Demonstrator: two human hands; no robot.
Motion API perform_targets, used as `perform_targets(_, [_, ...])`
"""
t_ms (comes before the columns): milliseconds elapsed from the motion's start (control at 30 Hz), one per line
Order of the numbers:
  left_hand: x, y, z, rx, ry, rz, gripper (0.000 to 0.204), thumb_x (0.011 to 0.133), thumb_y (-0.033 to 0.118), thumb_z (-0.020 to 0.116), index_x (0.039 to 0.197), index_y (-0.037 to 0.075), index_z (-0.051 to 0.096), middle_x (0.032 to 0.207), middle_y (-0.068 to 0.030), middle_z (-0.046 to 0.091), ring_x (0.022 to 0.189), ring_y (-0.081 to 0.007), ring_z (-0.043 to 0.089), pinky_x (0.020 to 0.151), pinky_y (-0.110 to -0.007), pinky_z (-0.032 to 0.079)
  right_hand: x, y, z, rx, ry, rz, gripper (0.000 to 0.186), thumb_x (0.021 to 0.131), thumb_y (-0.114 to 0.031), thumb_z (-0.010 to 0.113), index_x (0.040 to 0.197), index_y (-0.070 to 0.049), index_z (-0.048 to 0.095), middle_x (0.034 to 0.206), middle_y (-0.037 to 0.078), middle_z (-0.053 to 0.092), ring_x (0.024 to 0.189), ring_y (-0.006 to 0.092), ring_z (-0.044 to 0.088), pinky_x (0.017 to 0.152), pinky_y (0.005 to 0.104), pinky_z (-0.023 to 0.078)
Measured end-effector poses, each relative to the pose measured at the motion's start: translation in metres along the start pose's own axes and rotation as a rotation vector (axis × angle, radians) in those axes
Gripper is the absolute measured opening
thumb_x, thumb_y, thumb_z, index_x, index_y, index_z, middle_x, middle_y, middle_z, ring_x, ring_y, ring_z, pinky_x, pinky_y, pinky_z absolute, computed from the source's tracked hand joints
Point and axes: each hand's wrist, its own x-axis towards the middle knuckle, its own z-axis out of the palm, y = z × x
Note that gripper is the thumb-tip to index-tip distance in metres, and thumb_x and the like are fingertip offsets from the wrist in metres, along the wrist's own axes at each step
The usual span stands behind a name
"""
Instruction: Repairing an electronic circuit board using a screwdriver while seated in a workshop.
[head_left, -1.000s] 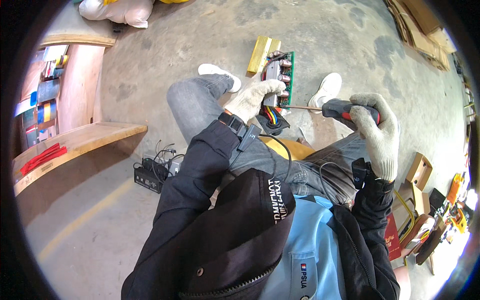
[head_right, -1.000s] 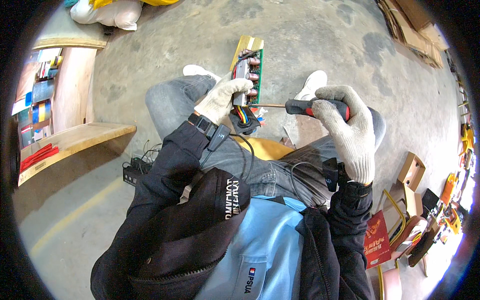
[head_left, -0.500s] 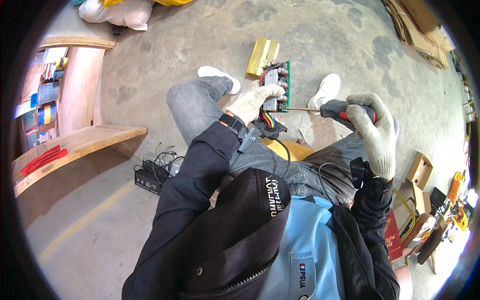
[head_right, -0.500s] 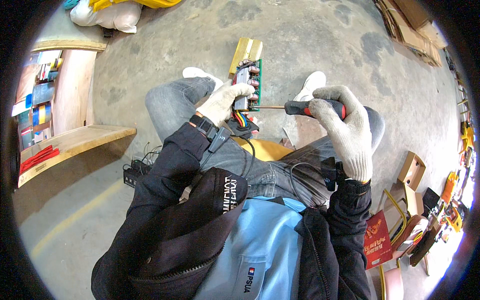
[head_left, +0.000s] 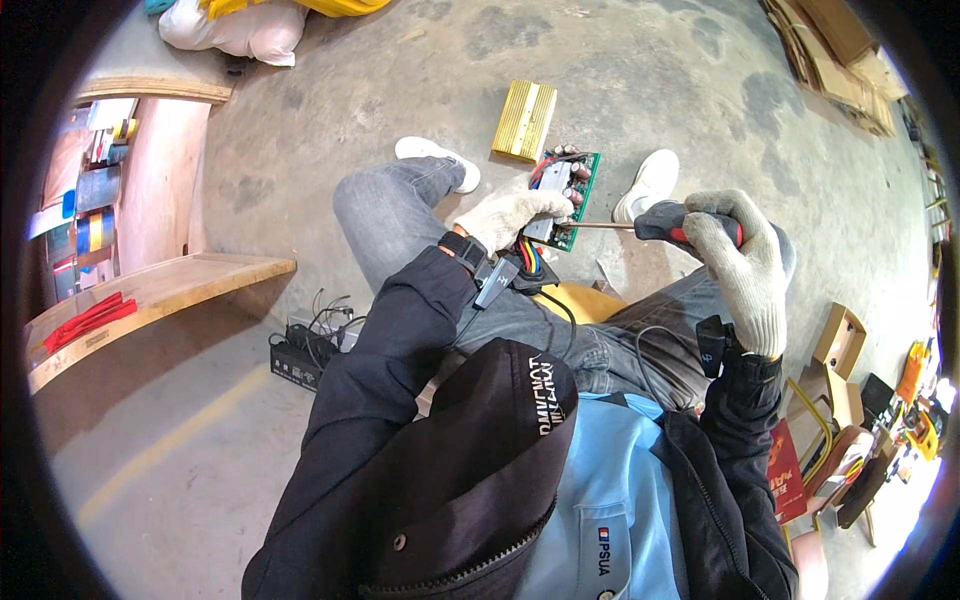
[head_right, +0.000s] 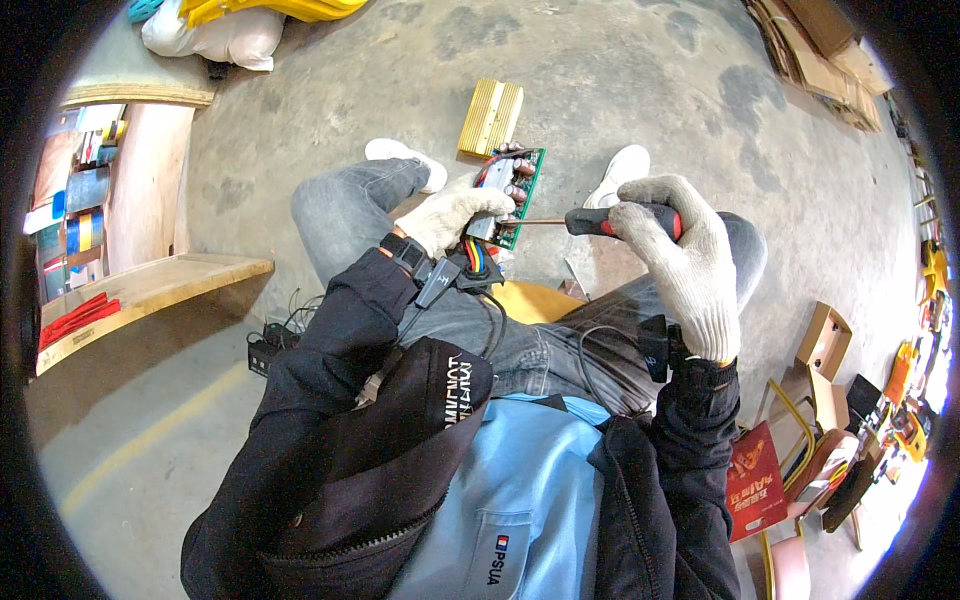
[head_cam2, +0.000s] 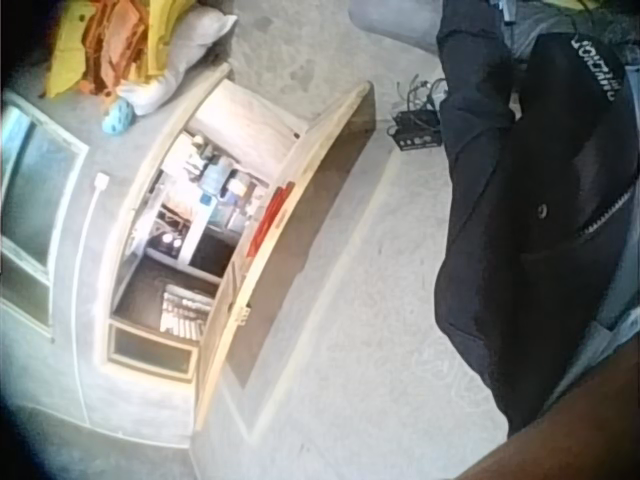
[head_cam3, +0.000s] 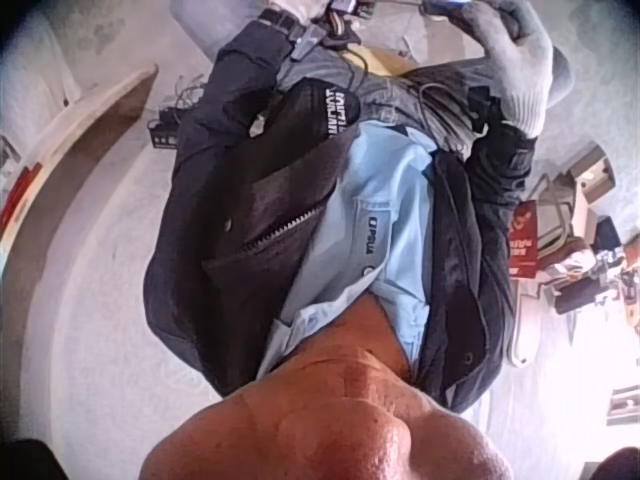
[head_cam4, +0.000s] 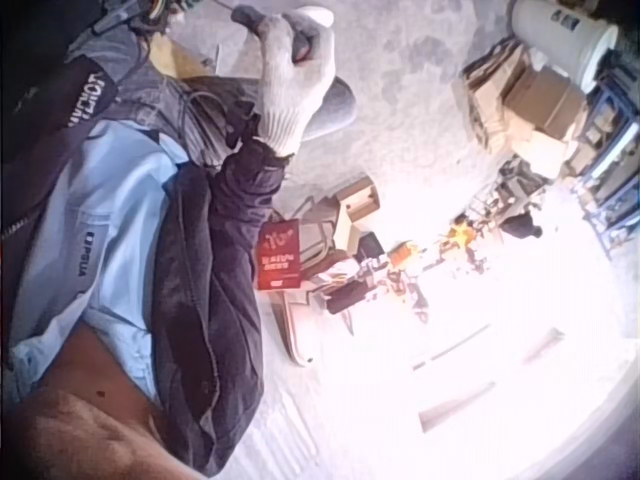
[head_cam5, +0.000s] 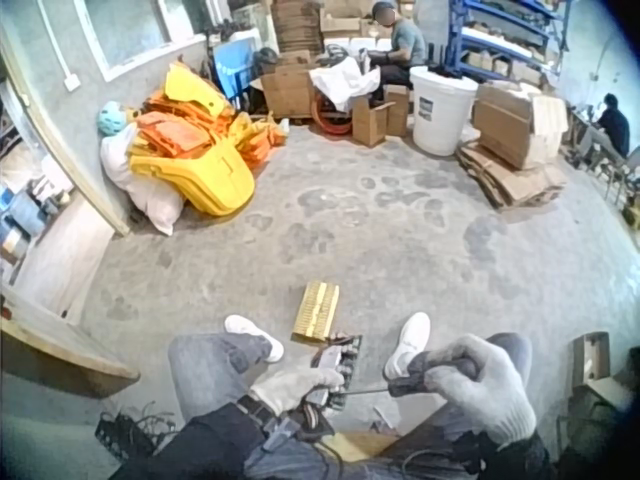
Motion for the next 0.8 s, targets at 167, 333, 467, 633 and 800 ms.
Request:
perform_targets(167, [0.001,-0.002,-0.003,0.032,0.019,-0.015,0.057,0.087,0.008,0.07,0.142,0.02,0.061,0.113,0.0016,0.06,0.095,-0.0152,0.061,0.077,-0.04,0.062,0.003,0.013,0.003,0.047,0.004,-0.033,0.03,0.095,-0.026,0.076,0.115,-0.004,0.074,0.1,0.006,0.073,0.094,0.0134,0.065,0.09,0.0282,0.051])
perform_targets(333, [-0.002,0.003,0.002,0.024,0.044,-0.08,0.056,0.087,0.01,0.071,0.141,0.021,0.061,0.112,0.0024,0.06,0.094,-0.0148,0.062,0.069,-0.041,0.064,0.005,0.016,0.003,0.043,0.008,-0.006,0.03,0.095,-0.026,0.075,0.115,-0.004,0.074,0.1,0.006,0.074,0.094,0.0133,0.065,0.09,0.0285,0.051])
perform_targets(467, [0.004,-0.003,-0.004,0.015,0.02,-0.062,0.056,0.087,0.009,0.07,0.141,0.021,0.061,0.112,0.0024,0.06,0.093,-0.0139,0.062,0.074,-0.037,0.063,0.006,0.022,0.004,0.057,-0.031,-0.024,0.029,0.095,-0.026,0.075,0.114,-0.004,0.074,0.101,0.006,0.074,0.095,0.0138,0.066,0.091,0.0293,0.051])
perform_targets(633, [0.007,-0.009,-0.01,0.002,0.021,-0.021,0.055,0.088,0.007,0.069,0.141,0.019,0.061,0.113,0.0017,0.06,0.092,-0.0125,0.062,0.085,-0.03,0.057,0.007,0.023,0.009,0.077,-0.056,-0.036,0.027,0.096,-0.025,0.074,0.113,-0.003,0.074,0.101,0.006,0.074,0.095,0.0141,0.066,0.091,0.0297,0.051])
perform_targets(800, [0.004,-0.008,-0.004,-0.012,0.074,-0.055,0.054,0.088,0.008,0.067,0.141,0.018,0.06,0.112,0.0013,0.06,0.092,-0.0117,0.062,0.084,-0.029,0.056,0.005,0.032,0.016,0.096,-0.073,-0.084,0.026,0.096,-0.023,0.075,0.114,-0.003,0.074,0.101,0.007,0.074,0.094,0.0151,0.066,0.089,0.0301,0.052])
